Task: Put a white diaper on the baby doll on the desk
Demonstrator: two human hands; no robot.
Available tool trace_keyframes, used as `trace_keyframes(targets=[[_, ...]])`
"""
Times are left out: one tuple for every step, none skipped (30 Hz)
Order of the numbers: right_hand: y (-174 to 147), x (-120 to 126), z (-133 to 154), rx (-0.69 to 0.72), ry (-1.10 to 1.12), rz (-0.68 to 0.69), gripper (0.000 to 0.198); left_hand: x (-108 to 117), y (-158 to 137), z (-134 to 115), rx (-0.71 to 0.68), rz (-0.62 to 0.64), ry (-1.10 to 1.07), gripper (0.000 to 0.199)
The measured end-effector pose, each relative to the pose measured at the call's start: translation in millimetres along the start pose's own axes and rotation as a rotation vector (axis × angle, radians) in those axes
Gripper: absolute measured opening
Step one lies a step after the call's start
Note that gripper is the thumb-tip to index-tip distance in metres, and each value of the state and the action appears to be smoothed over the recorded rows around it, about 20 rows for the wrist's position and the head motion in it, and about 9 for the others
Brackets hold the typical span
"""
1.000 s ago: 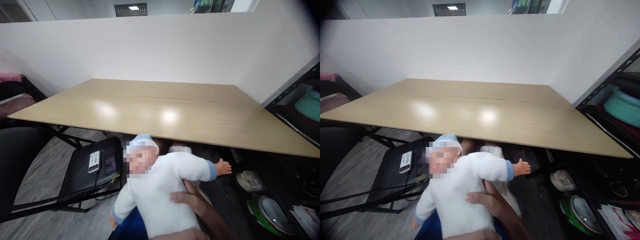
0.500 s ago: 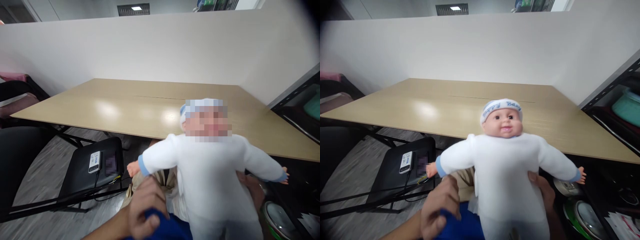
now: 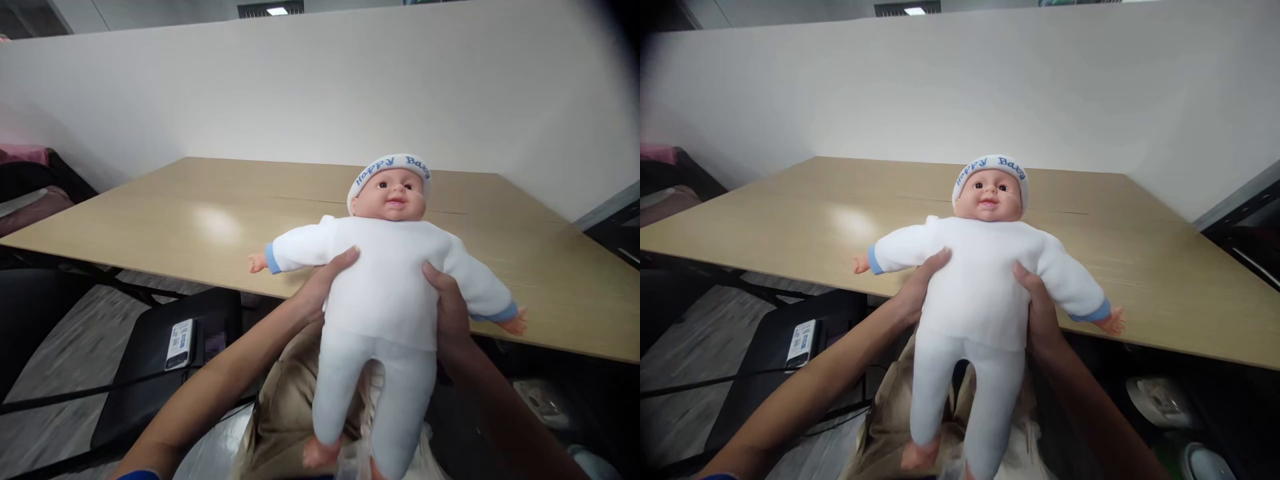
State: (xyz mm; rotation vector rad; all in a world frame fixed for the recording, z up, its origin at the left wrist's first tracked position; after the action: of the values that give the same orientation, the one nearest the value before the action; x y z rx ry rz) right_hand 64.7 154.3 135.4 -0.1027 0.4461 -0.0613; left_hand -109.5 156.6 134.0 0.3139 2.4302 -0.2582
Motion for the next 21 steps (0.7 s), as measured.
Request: trace_keyframes(targets=[[12.3, -4.1, 1.1, -0.039, 0.022, 0.022, 0.043, 2.8, 8.4, -4.5, 0.005, 0.011, -0.001, 0.058], [24.8, -7.0, 1.5, -0.072, 0.041, 0.047, 0.046, 6.4, 17.1, -8.4, 0.004, 0.024, 0.000, 0.055], [37.4, -9.4, 1.4, -0.094, 0.054, 0.079, 0.049, 10.5, 26.2, -11.4, 0.007, 0.035, 0.001, 0.053], [49.8, -11.7, 0.5, -0.107, 0.059, 0.118, 0.052, 15.0, 35.4, -13.7, 0.011, 0.037, 0.005, 0.051], [61.9, -13.9, -1.3, -0.115, 0.061, 0.156, 0.053, 19.6, 44.7, -15.4, 0.015, 0.034, 0.011, 0.050], [73.5, -16.0, -4.0, -0.123, 0.066, 0.195, 0.055, 24.0, 54.0, -16.6, 0.013, 0.029, 0.019, 0.050], [84.7, -17.9, -7.3, -0.133, 0.071, 0.228, 0.056, 28.3, 63.4, -17.5, 0.007, 0.024, 0.026, 0.049], [95.6, -19.5, -11.1, -0.140, 0.074, 0.260, 0.057, 32.5, 72.7, -17.9, 0.003, 0.020, 0.029, 0.049], [106.3, -20.4, -15.0, -0.142, 0.069, 0.282, 0.058, 36.8, 82.0, -17.8, 0.005, 0.014, 0.026, 0.050], [117.0, -20.5, -18.9, -0.140, 0.054, 0.297, 0.059, 41.0, 91.1, -17.4, 0.014, 0.009, 0.017, 0.050], [127.8, -19.7, -22.7, -0.131, 0.033, 0.302, 0.060, 45.4, 100.0, -16.8, 0.032, 0.002, 0.006, 0.051], [138.6, -18.2, -26.2, -0.118, 0.012, 0.304, 0.061, 49.7, 108.4, -16.2, 0.050, -0.006, -0.003, 0.052], [149.2, -16.2, -29.7, -0.108, -0.007, 0.310, 0.061, 53.5, 116.1, -16.1, 0.063, -0.006, -0.007, 0.053], [159.7, -13.9, -32.7, -0.097, -0.025, 0.320, 0.061, 56.8, 123.2, -16.4, 0.071, -0.001, -0.005, 0.053], [170.0, -11.4, -35.3, -0.081, -0.041, 0.328, 0.061, 59.6, 129.6, -17.2, 0.072, 0.000, 0.001, 0.052], [180.1, -8.6, -37.2, -0.059, -0.057, 0.331, 0.061, 61.8, 135.7, -18.5, 0.067, 0.002, 0.009, 0.051], [189.8, -6.0, -38.6, -0.036, -0.075, 0.334, 0.060, 63.5, 141.6, -20.0, 0.057, 0.000, 0.018, 0.050], [199.0, -3.8, -39.4, -0.018, -0.089, 0.338, 0.060, 65.0, 147.7, -21.5, 0.046, -0.006, 0.024, 0.049], [207.6, -2.1, -39.7, -0.007, -0.095, 0.338, 0.060, 66.4, 154.2, -22.9, 0.036, -0.017, 0.027, 0.048], [215.4, -1.1, -39.7, -0.009, -0.092, 0.341, 0.060, 67.8, 161.3, -23.9, 0.029, -0.029, 0.028, 0.049], [222.2, -1.0, -39.5, -0.028, -0.082, 0.350, 0.061, 69.3, 168.9, -24.7, 0.022, -0.035, 0.028, 0.050]])
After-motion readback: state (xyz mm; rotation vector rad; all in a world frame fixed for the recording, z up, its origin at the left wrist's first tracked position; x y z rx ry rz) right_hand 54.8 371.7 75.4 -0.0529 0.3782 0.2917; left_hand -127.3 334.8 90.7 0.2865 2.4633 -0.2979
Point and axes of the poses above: each hand's wrist, its own y-axis towards the middle knuckle, its own x-axis out of the back of the hand, z = x × y, the point moved 3 cm from there along y, towards the middle knuckle, and after that the axes turned 4 degrees about y, right-handed, at the moved point
